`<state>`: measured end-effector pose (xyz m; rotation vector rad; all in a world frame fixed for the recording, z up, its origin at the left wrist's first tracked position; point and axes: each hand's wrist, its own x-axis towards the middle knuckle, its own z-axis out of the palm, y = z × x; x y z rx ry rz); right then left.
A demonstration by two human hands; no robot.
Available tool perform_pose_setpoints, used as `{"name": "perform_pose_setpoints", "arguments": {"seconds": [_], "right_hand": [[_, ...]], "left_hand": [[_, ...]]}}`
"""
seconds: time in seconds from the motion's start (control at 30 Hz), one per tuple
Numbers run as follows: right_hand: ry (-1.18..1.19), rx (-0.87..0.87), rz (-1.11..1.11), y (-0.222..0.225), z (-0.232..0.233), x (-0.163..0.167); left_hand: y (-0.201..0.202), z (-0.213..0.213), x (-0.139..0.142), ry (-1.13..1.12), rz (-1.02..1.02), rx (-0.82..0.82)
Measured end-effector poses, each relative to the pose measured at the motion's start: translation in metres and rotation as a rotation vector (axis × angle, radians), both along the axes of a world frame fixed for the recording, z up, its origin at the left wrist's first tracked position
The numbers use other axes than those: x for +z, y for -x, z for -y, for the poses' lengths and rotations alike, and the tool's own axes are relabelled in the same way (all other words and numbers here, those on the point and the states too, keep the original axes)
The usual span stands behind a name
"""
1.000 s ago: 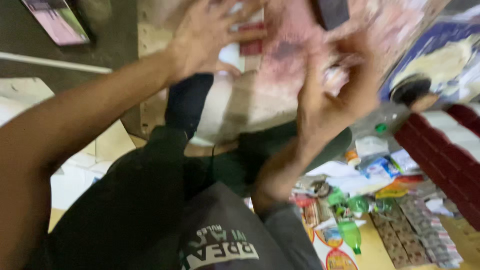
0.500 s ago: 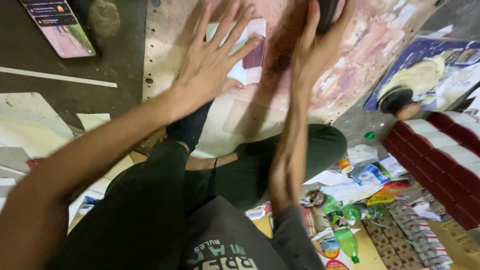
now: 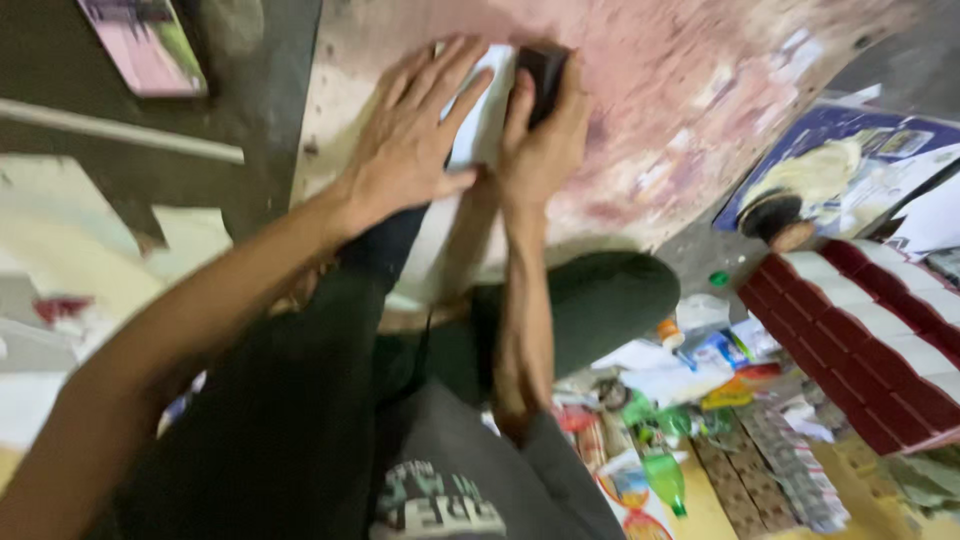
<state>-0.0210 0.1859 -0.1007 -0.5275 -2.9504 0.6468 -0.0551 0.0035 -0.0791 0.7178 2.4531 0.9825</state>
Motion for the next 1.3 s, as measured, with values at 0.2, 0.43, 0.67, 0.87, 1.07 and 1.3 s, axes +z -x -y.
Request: {"name": "perform_pose_setpoints", "arguments": {"seconds": [0.2,0.43,0.67,0.87,1.07,1.3], "right_hand": [[0.186,-0.025,-0.326,0.002,0.004,0.013],[0.769,-0.136,-0.116,0.013,-0.015,0.055],[-0.261,0.325,-0.278,0.006,-0.011,0.028],[-0.172,0.195,-0.165,0.021,-0.054,0.026],[0.14,0.172,-0.243,-0.008,-0.021,0.029],[0.672,0.314,0.079,-0.025,0.007,0.036]], "left_hand": [[0.001,0.006,-0.003,-0.066,0.001,0.012],[-0.004,0.006,-0.008,-0.178,0.01,0.086],[-0.008,0.004,-0.024,-0.099,-0.032,0.123],[-0.013,0.005,-0.02,-0.072,-0.063,0.063],[0.059,-0.036,-0.012,-0.196,-0.293,-0.072],[0.056,-0.005,0.024,0.2,0.019,-0.366]]}}
